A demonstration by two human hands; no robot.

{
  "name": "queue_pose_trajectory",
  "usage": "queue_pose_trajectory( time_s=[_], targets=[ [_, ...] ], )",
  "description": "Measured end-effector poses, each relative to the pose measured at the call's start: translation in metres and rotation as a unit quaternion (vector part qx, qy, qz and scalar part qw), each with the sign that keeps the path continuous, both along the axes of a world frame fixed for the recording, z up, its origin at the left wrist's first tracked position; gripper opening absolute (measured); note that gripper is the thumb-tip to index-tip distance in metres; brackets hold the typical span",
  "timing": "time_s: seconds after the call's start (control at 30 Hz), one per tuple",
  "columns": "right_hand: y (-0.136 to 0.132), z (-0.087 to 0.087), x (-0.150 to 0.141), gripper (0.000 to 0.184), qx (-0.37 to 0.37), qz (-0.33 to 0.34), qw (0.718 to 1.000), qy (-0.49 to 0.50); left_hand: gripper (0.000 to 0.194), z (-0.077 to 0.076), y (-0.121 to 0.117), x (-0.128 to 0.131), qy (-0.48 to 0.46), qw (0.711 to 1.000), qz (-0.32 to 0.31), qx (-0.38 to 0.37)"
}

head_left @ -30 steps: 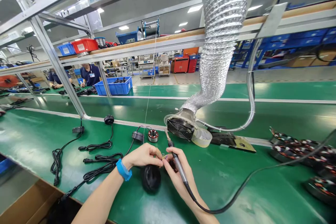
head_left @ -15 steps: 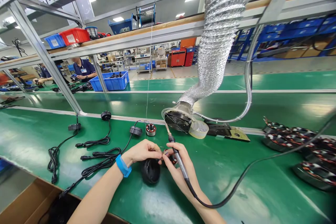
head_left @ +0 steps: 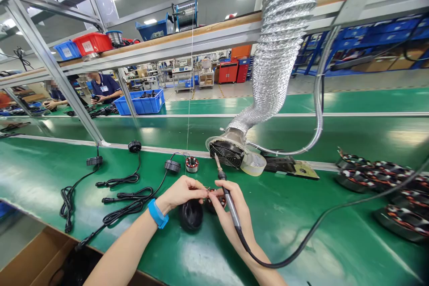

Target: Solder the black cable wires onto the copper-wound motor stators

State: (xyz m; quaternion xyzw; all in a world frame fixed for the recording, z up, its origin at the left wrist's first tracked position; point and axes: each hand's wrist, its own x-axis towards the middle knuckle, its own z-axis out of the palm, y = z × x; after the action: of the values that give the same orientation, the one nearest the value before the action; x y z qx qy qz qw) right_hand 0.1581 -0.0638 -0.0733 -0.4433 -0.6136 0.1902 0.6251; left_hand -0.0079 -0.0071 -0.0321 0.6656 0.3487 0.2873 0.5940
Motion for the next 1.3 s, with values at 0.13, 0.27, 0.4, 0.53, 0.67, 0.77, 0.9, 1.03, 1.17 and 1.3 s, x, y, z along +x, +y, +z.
queue_pose_trajectory(
  time_s=[0.13,0.27,0.4,0.53,0.67,0.77,0.9,1.03,1.17,1.3],
  targets=[
    [0.001,0.004,0.0,0.029,0.058,-0.022,0.997,-0.054,0.024,-0.003,0.0,0.001,0.01,1.0,0.014,-0.004],
    [0.002,0.008,0.0,0.033,0.112,-0.001,0.99,-0.091,0.011,-0.007,-0.004,0.002,0.062,0.998,-0.023,0.009],
    [0.002,0.008,-0.001,0.027,0.103,0.01,0.991,-0.08,0.014,-0.003,-0.008,0.001,0.09,0.995,-0.038,0.008],
    [0.002,0.006,0.002,0.025,0.027,0.011,0.999,-0.024,0.027,0.005,-0.006,-0.003,0.061,0.996,-0.065,-0.023],
    [0.002,0.004,0.005,0.03,-0.079,0.039,0.995,0.041,0.035,0.004,-0.001,-0.007,0.039,0.996,-0.072,-0.035],
    [0.002,0.003,0.004,0.029,-0.081,0.043,0.995,0.04,0.033,0.001,0.001,-0.007,0.028,0.997,-0.052,-0.043],
    [0.001,0.001,0.001,0.022,-0.047,0.032,0.998,0.024,0.026,-0.001,-0.001,-0.003,0.023,0.999,0.011,-0.045],
    [0.003,-0.003,-0.002,0.02,-0.049,0.019,0.998,0.024,0.019,-0.004,0.0,0.0,0.015,0.998,0.051,-0.044],
    [0.004,-0.004,0.003,0.023,-0.062,-0.005,0.997,0.045,0.016,-0.004,0.005,-0.002,0.025,0.993,0.107,-0.044],
    [0.003,0.002,0.011,0.03,-0.086,-0.025,0.993,0.076,0.018,-0.005,0.012,-0.003,0.048,0.986,0.152,-0.04]
  ],
)
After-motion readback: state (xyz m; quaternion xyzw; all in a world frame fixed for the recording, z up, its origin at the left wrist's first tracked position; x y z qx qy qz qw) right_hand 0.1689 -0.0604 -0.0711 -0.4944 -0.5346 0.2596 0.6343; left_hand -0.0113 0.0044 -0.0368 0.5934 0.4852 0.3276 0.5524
